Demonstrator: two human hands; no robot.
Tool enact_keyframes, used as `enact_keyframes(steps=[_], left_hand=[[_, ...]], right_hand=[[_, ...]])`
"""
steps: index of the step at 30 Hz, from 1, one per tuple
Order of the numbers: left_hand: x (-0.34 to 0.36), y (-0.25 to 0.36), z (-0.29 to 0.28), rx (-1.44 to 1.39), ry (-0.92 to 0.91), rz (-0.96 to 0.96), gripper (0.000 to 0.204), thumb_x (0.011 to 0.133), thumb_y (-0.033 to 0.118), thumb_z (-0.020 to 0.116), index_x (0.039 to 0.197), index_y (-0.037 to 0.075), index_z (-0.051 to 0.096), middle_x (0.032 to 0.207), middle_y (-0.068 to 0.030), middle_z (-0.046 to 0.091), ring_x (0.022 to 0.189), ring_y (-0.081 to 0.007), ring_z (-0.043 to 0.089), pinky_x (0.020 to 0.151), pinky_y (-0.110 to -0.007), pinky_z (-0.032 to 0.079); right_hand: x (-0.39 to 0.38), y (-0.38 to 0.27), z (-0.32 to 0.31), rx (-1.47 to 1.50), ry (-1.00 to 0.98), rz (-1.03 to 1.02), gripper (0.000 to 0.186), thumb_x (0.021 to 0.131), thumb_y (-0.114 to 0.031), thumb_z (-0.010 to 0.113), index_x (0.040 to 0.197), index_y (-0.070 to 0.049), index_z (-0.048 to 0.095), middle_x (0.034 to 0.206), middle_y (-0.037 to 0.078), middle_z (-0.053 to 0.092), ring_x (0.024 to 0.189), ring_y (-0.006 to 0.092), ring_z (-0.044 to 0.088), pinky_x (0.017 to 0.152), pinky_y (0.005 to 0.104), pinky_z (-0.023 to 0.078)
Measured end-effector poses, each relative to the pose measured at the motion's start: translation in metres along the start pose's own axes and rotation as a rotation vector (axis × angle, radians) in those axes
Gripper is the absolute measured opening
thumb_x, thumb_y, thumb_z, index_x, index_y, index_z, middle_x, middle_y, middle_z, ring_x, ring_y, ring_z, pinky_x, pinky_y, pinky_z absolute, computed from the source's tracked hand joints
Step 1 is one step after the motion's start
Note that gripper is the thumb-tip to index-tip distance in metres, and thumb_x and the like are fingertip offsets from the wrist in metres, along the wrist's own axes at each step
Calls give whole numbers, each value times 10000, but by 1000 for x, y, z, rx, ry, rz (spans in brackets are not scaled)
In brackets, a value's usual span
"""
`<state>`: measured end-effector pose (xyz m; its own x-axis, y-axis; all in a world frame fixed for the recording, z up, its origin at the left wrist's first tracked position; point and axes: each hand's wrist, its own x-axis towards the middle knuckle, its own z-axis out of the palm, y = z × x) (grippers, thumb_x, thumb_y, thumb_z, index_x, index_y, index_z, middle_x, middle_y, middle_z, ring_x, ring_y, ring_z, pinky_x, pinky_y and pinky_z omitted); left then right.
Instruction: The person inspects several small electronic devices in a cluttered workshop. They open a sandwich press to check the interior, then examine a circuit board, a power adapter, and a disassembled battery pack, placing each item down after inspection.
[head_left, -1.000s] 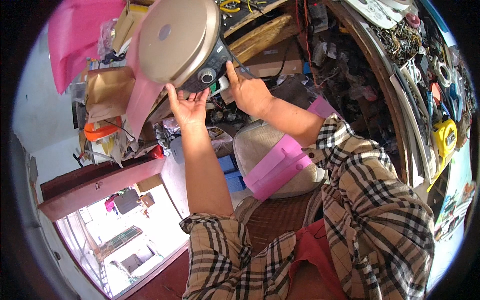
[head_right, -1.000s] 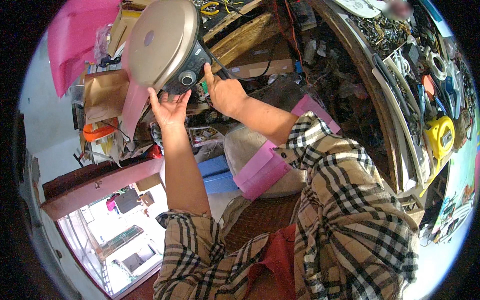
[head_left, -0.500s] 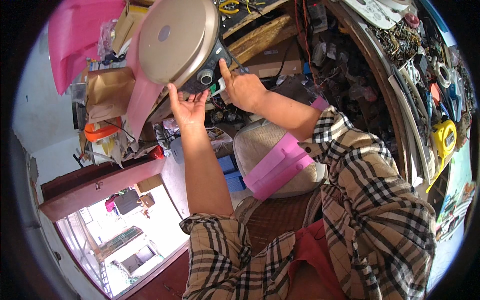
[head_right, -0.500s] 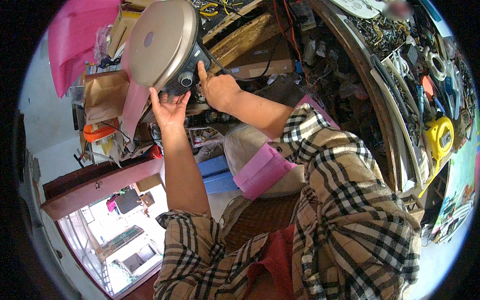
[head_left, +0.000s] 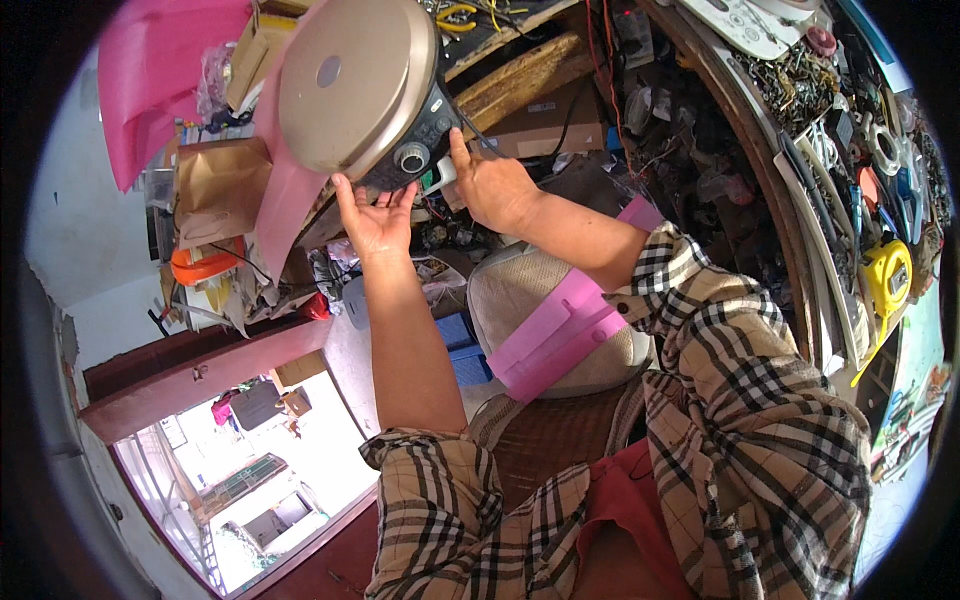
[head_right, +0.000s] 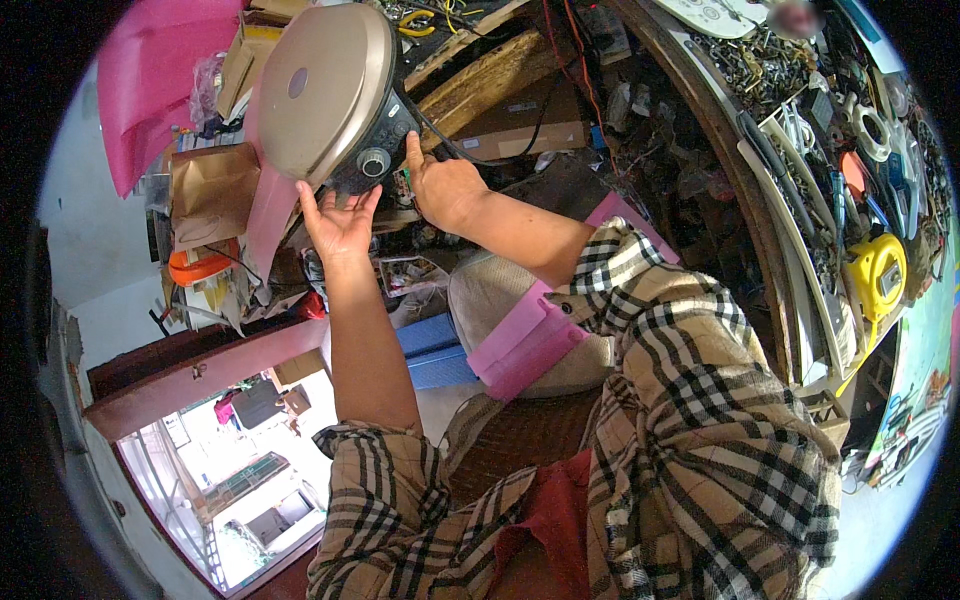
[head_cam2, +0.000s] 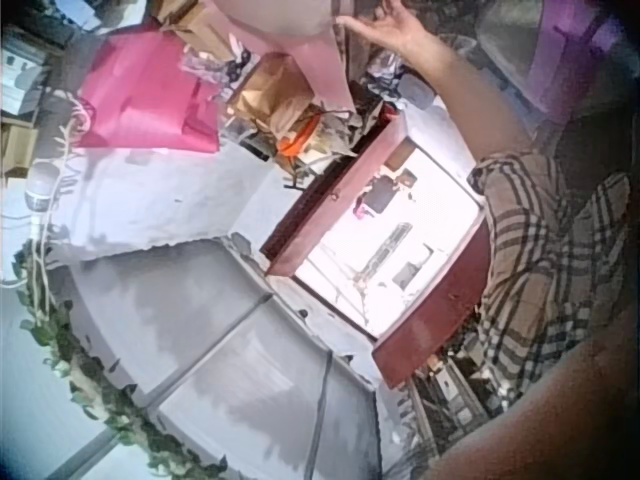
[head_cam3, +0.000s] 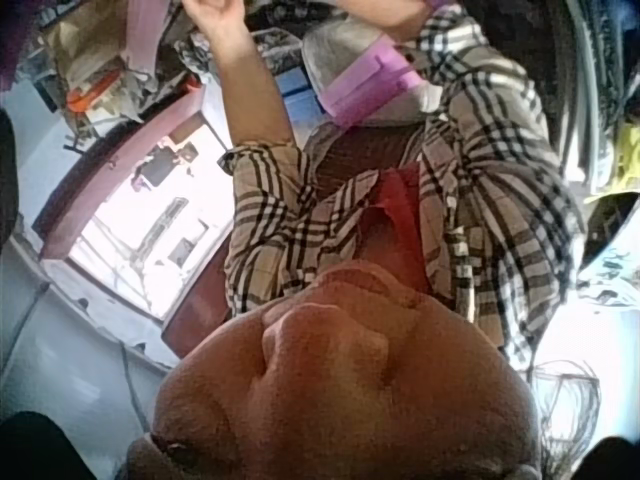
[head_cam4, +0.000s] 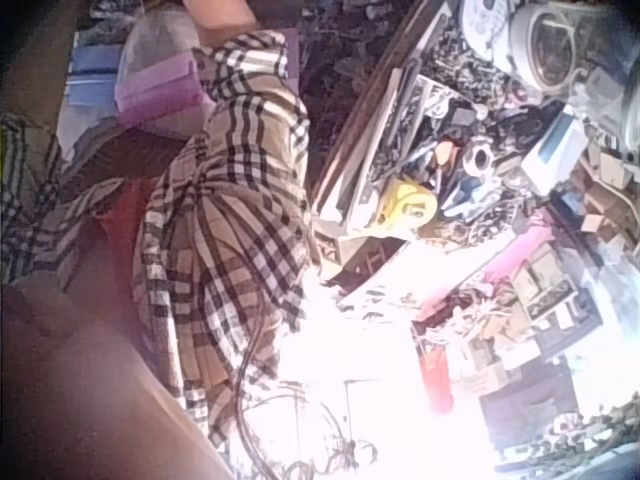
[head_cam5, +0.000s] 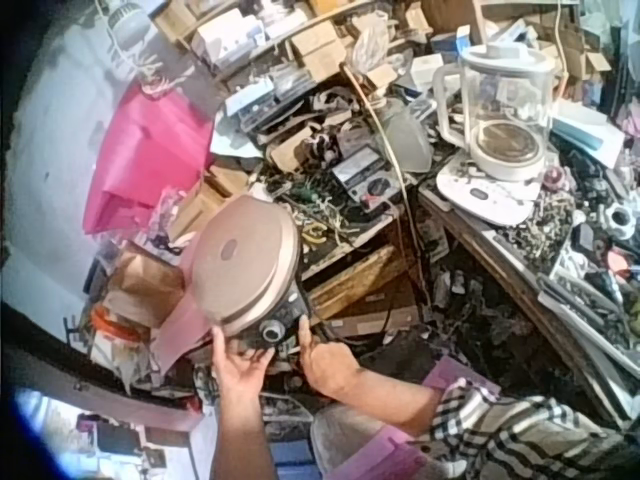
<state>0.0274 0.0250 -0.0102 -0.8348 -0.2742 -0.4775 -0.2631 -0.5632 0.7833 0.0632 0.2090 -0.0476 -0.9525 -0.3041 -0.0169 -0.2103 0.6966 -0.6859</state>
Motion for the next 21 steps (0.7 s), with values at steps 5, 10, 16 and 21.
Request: enact_keyframes(steps=[5,10,16,21], left_hand=[[-1,0,0,1,22,17,943,687,510,776,1335,72,249,1328,-220,266,1255,-362,287,1039,-597,270],[-1,-2,2,-7,12,11,802,720,482,762,1279,84,348,1316,-191,322,1235,-347,328,1041,-582,274],[-2,-1,3,-6,38,7,819,708,472,775,1279,90,330,1320,-203,306,1240,-352,319,1044,-579,271],[-4,-1,5,-1,16,7,847,698,465,785,1285,82,309,1319,-212,293,1245,-360,308,1051,-577,261]], right_hand=[[-1,-2,-2,10,-38,16,711,832,-108,476,1399,152,135,986,242,633,745,341,662,675,408,533],[1,-1,1,-3,-29,24,697,836,-106,466,1407,134,146,984,239,639,749,330,667,674,405,534],[3,-3,4,-7,28,22,723,839,-135,494,1409,128,136,960,234,644,728,328,664,653,402,532],[6,-2,6,-14,8,14,799,793,-104,532,1416,124,86,955,236,627,698,337,653,634,414,528]])
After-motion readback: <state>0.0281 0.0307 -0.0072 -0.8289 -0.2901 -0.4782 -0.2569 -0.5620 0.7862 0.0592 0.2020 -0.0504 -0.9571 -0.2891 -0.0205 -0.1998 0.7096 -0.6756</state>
